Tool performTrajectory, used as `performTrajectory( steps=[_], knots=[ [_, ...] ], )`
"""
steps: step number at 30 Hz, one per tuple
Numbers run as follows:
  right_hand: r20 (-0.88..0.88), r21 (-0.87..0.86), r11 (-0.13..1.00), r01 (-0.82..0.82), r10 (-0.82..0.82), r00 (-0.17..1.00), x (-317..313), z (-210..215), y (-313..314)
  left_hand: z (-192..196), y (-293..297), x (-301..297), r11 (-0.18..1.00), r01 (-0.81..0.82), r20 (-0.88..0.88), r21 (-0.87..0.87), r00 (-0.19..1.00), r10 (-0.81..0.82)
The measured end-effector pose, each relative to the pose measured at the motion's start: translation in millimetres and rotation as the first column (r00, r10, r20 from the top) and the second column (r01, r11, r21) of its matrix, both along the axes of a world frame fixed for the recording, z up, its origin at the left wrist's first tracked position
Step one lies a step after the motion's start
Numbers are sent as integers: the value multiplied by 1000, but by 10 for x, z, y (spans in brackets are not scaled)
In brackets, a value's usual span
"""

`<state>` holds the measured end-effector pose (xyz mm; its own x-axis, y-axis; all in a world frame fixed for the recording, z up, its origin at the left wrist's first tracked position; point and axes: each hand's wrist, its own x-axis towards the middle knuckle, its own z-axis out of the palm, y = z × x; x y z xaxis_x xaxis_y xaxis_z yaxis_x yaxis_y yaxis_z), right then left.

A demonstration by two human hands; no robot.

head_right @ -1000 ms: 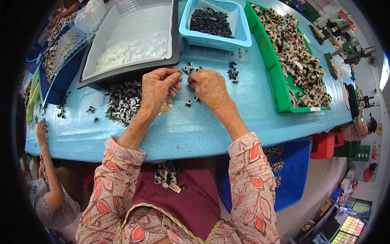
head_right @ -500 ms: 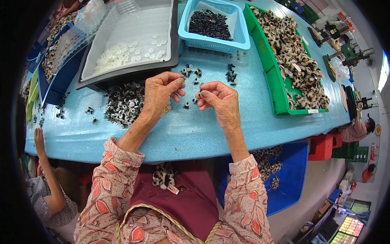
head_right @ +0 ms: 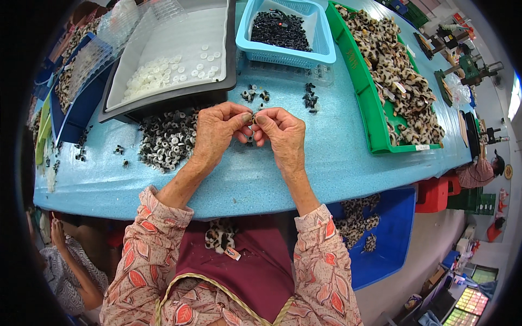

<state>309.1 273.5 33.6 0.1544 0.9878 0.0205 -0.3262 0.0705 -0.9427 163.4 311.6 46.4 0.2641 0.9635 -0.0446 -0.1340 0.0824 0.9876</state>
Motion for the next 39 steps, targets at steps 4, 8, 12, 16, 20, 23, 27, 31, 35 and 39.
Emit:
performTrajectory(
  steps=[4, 8, 12, 16, 20, 23, 27, 31, 35, 39],
  knots=[
    [160, 18, 1000, 13, -16, 987, -2, 1, -27, -13, -26, 12, 999, 34, -27, -7, 999, -34],
    [337, 25, 999, 47, -53, 940, -42, 66, -93, -27, -49, 8, 995, 63, 19, -76, 998, -61],
    [352, 35, 999, 41, -50, 935, -34, 39, -132, -27, -49, 2, 979, 101, 91, -176, 992, -86],
    [366, 31, 998, 57, -65, 928, -55, 26, -163, -1, -77, -1, 980, 96, 0, -176, 995, -98],
    [414, 37, 995, 91, -98, 905, -55, 4, -163, -9, -82, 10, 986, 92, -42, -137, 994, -98],
    [551, 80, 990, 116, -141, 822, -73, 15, -179, 14, -100, 8, 985, 107, -84, -132, 989, -119],
    [691, 266, 952, 148, -296, 660, -68, -14, -215, 123, -224, 36, 991, 130, -116, -28, 984, -133],
    [744, 341, 930, 137, -356, 566, -68, 34, -231, 111, -187, 25, 969, 194, 64, -153, 980, -186],
    [751, 378, 917, 129, -386, 536, -72, 77, -248, 152, -183, 20, 961, 195, 83, -195, 980, -182],
    [644, 325, 940, 107, -303, 703, -5, 119, -263, 239, -169, -20, 950, 219, 84, -224, 975, -205]
  ],
)
